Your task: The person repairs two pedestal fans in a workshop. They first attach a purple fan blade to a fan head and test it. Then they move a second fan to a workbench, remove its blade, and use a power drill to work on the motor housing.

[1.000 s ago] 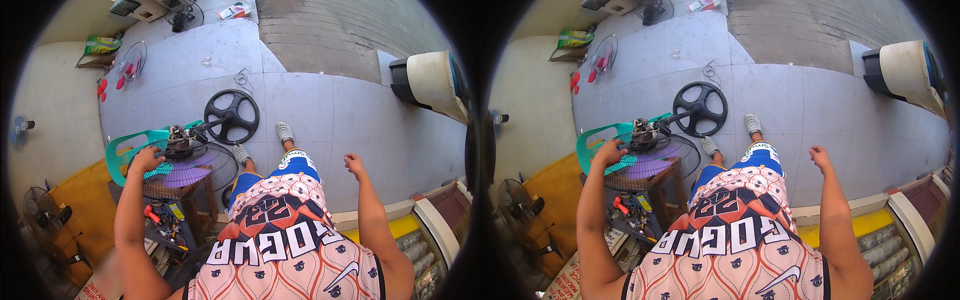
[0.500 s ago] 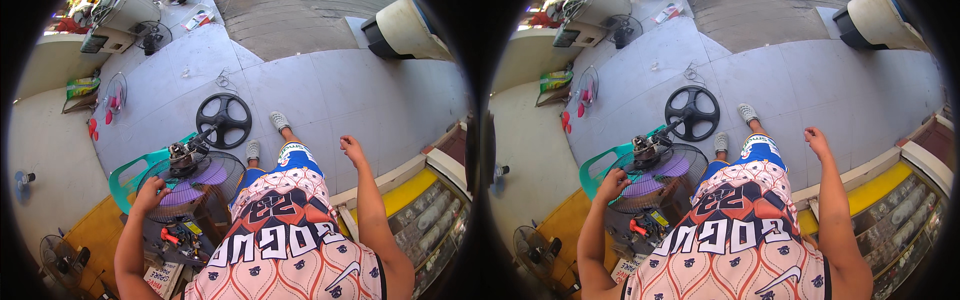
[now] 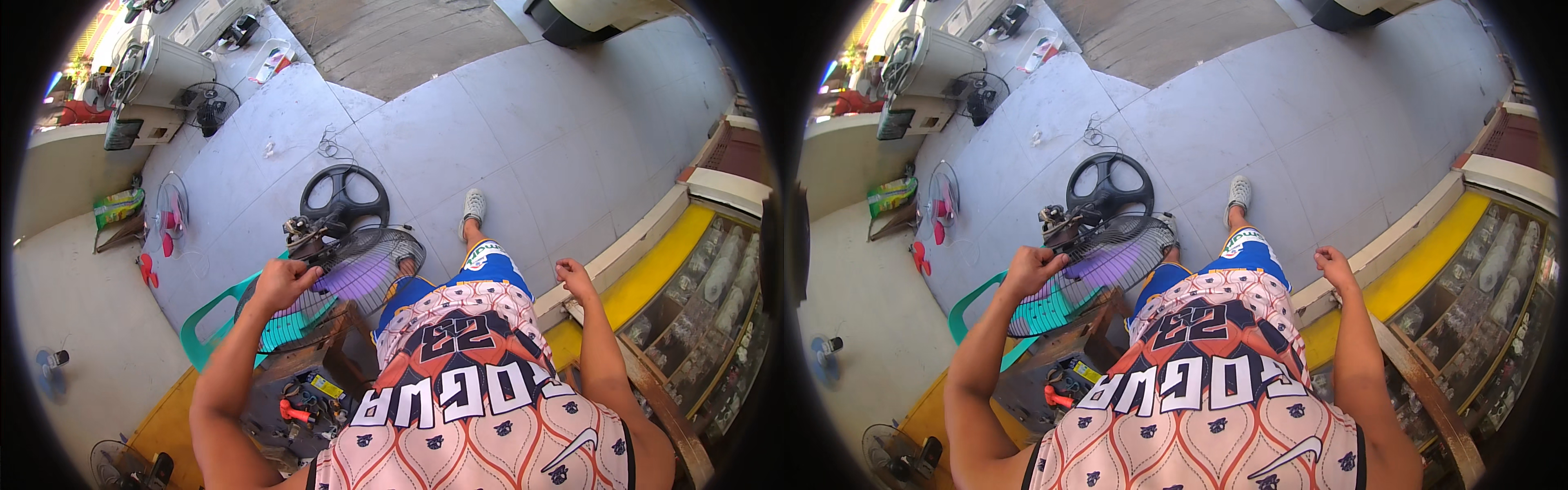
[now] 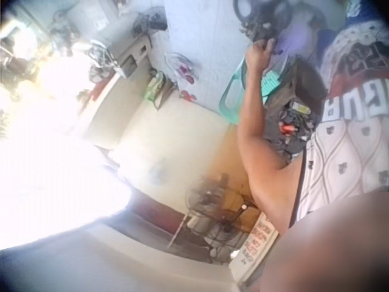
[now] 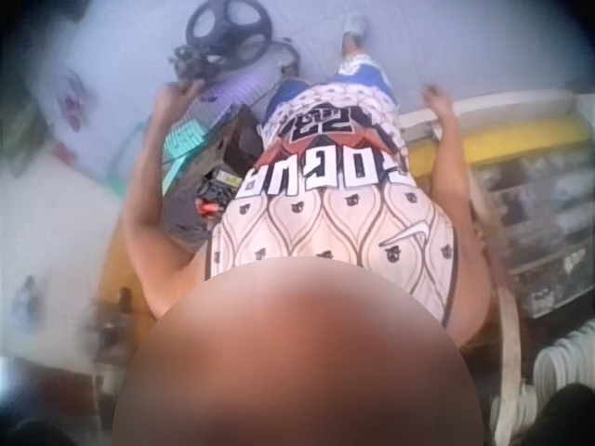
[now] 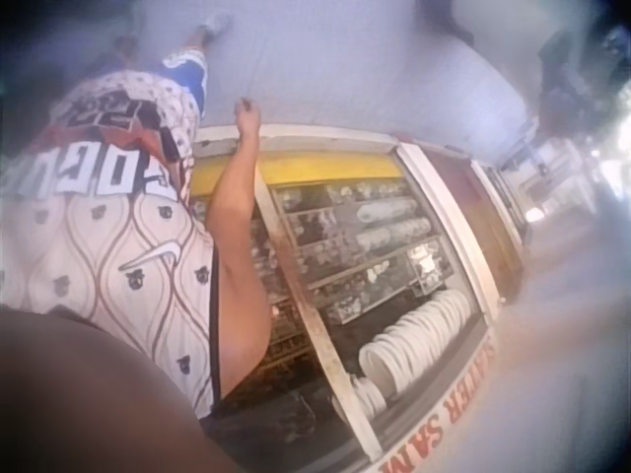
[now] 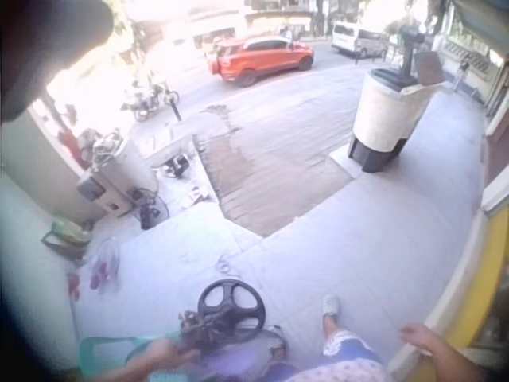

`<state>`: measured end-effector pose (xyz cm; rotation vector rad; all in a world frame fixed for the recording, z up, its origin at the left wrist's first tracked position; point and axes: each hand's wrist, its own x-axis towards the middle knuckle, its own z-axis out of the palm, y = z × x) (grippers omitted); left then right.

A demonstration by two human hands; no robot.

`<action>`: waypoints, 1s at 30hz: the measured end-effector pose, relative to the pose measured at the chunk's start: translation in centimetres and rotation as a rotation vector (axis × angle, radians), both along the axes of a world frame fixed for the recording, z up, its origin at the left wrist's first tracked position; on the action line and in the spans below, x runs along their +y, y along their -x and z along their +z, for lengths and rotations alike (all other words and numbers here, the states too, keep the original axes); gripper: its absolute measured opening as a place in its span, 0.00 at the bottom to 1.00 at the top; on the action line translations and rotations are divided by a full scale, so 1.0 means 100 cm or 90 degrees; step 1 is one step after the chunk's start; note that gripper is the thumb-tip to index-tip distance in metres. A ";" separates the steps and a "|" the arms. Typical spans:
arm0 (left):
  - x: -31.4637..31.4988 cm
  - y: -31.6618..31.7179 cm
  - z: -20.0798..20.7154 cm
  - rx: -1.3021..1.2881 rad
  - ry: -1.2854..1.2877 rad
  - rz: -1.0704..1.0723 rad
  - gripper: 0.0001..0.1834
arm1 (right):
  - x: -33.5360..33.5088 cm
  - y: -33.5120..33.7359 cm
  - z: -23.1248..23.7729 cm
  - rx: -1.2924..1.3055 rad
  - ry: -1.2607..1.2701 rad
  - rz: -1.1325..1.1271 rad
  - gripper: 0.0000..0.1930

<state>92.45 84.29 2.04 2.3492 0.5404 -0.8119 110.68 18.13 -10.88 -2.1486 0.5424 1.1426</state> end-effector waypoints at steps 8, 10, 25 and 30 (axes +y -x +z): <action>-0.032 -0.065 -0.014 -0.115 0.042 0.136 0.28 | -0.043 -0.015 -0.018 -0.035 0.004 -0.039 0.16; -0.040 -0.079 -0.022 -0.158 0.055 0.190 0.28 | -0.045 -0.011 -0.015 -0.052 -0.006 -0.030 0.16; -0.113 -0.273 -0.073 -0.498 0.389 0.715 0.16 | -0.149 0.168 -0.013 0.075 0.021 -0.316 0.15; -0.145 -0.332 -0.066 -0.539 0.411 0.809 0.17 | -0.182 0.130 -0.040 0.160 -0.013 -0.313 0.14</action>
